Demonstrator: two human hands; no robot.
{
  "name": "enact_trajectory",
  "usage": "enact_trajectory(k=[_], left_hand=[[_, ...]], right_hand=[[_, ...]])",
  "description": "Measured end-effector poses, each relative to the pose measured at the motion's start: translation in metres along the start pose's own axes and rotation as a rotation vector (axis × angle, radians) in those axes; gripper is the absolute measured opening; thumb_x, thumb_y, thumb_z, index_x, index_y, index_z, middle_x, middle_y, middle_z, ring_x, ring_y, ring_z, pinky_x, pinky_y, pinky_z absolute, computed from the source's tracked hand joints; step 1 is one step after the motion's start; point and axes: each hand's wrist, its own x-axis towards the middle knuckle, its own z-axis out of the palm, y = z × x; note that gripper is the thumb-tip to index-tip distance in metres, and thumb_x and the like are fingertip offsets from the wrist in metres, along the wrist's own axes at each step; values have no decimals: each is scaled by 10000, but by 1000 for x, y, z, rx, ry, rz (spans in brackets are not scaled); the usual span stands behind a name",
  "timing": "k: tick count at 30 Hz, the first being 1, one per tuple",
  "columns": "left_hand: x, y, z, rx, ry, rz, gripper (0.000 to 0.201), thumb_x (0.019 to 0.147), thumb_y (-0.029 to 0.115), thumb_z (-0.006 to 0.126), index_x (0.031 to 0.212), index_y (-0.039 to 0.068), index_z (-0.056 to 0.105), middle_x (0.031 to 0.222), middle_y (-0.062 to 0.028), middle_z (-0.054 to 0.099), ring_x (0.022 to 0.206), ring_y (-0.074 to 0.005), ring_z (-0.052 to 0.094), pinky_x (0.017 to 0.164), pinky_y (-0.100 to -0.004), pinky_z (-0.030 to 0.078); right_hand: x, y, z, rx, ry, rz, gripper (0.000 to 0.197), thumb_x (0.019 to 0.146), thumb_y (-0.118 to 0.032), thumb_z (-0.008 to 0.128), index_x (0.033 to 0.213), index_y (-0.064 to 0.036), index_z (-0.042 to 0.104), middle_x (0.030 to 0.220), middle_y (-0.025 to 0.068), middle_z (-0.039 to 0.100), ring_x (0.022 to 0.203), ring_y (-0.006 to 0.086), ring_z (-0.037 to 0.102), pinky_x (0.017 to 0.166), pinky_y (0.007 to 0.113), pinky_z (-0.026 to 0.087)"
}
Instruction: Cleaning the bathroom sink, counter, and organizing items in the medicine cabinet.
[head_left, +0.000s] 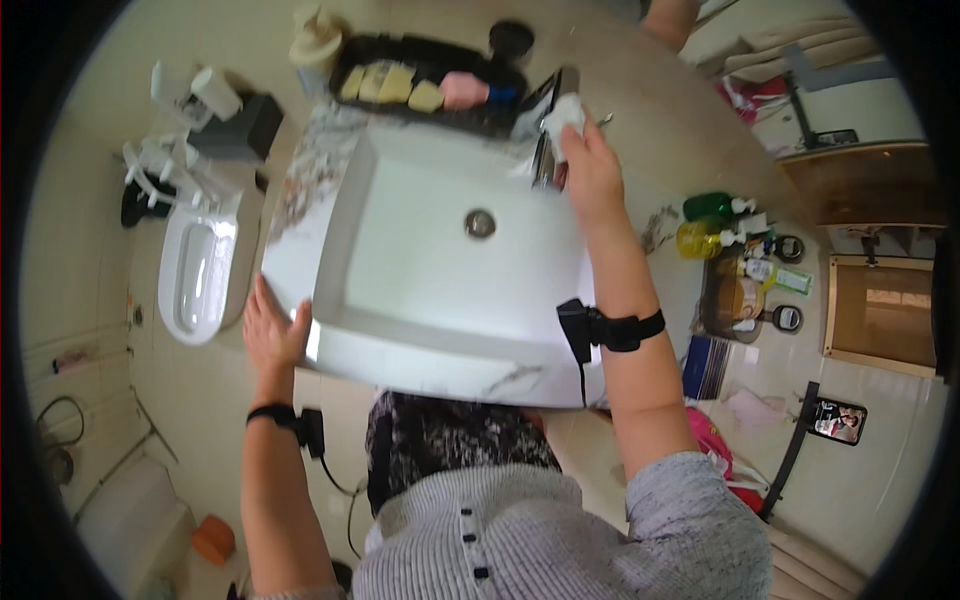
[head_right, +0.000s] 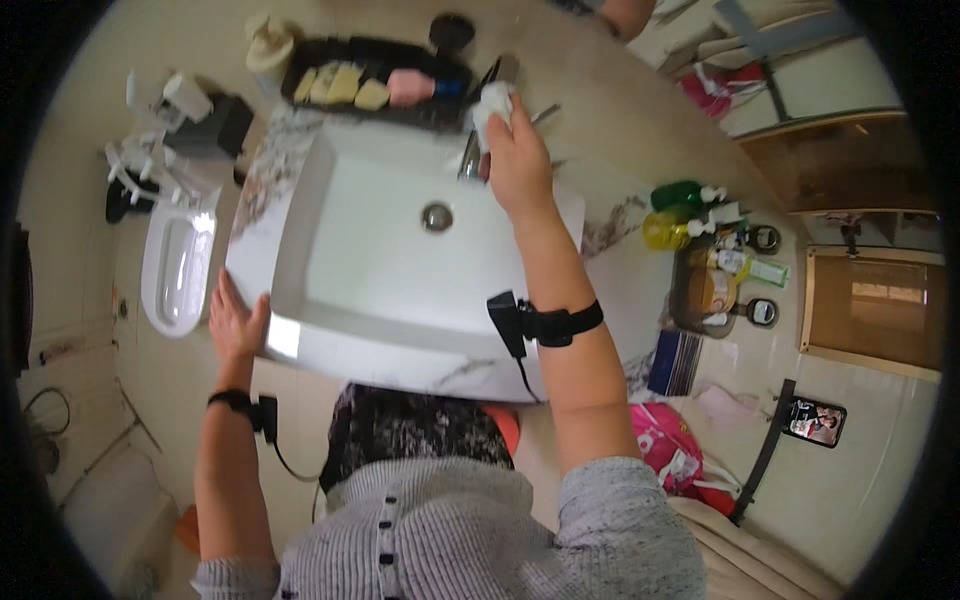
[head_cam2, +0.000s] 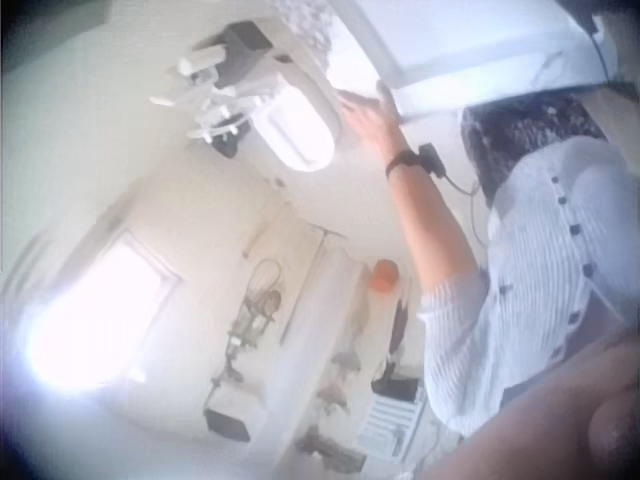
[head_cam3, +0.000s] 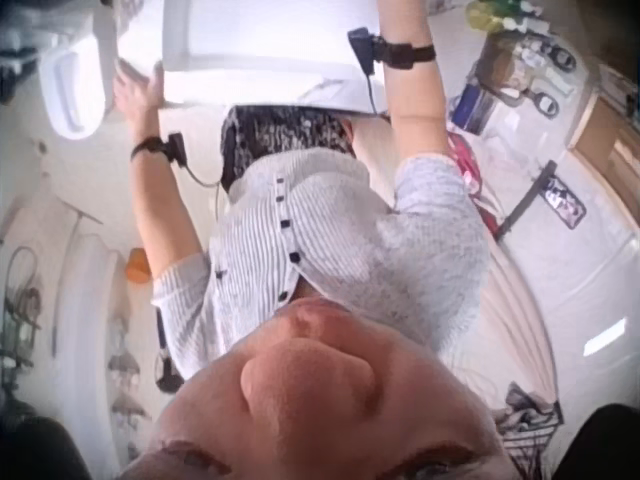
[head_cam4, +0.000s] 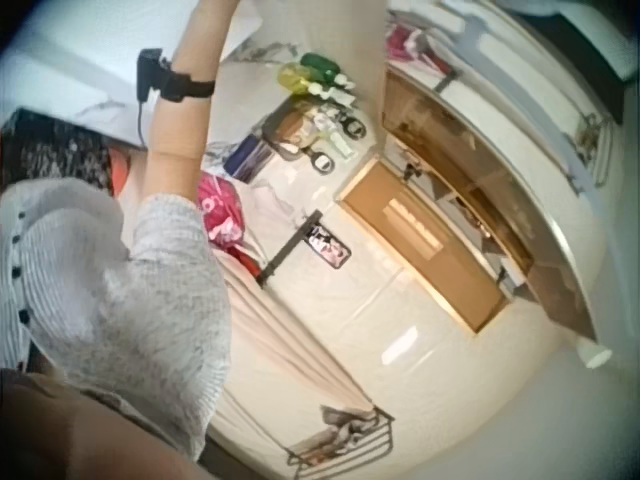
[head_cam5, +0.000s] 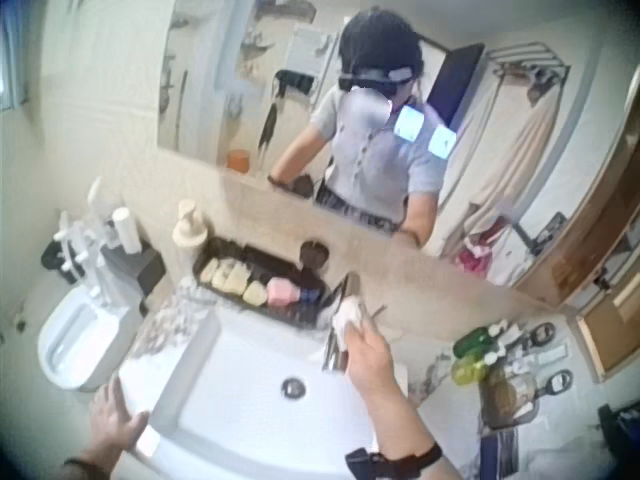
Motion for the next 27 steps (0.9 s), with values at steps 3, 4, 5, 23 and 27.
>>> enact_trajectory(k=[3, 4, 5, 23, 27], left_hand=[[5, 2, 2, -4, -11, -5, 836, 708, 496, 593, 1366, 120, 240, 1213, -134, 445, 1115, -308, 432, 914, -412, 366], [4, -8, 6, 8, 9, -1, 841, 708, 515, 587, 1369, 131, 235, 1212, -133, 445, 1116, -306, 432, 916, -411, 366], [4, -8, 7, 17, -2, 8, 841, 708, 515, 587, 1369, 131, 235, 1212, -133, 445, 1116, -306, 432, 916, -411, 366], [5, -24, 19, -99, -50, -6, 694, 832, 574, 375, 1370, 150, 259, 1252, -140, 426, 1138, -310, 420, 922, -414, 352], [5, -32, 21, -163, -39, -18, 648, 852, 550, 354, 1360, 153, 286, 1241, -135, 439, 1133, -309, 423, 918, -420, 351]], right_hand=[[1, 24, 0, -334, 140, -527, 393, 892, -247, 407, 1203, -12, 449, 936, 153, 597, 844, 230, 565, 777, 313, 422], [-10, 26, 8, -325, 137, -508, 393, 892, -247, 407, 1203, -12, 449, 936, 153, 597, 844, 230, 565, 777, 313, 422], [-25, 18, 12, -296, 121, -374, 366, 892, -266, 404, 1142, -10, 481, 900, 145, 603, 821, 230, 564, 763, 318, 421], [-275, 198, -86, -1242, -38, -295, 477, 737, -86, 593, 1208, -94, 512, 1310, 169, 396, 1251, 388, 298, 1024, 482, 262], [-258, 169, 32, -1102, -534, -407, 449, 854, -222, 473, 1300, -231, 415, 1422, 25, 279, 1333, 235, 194, 1097, 412, 147]])
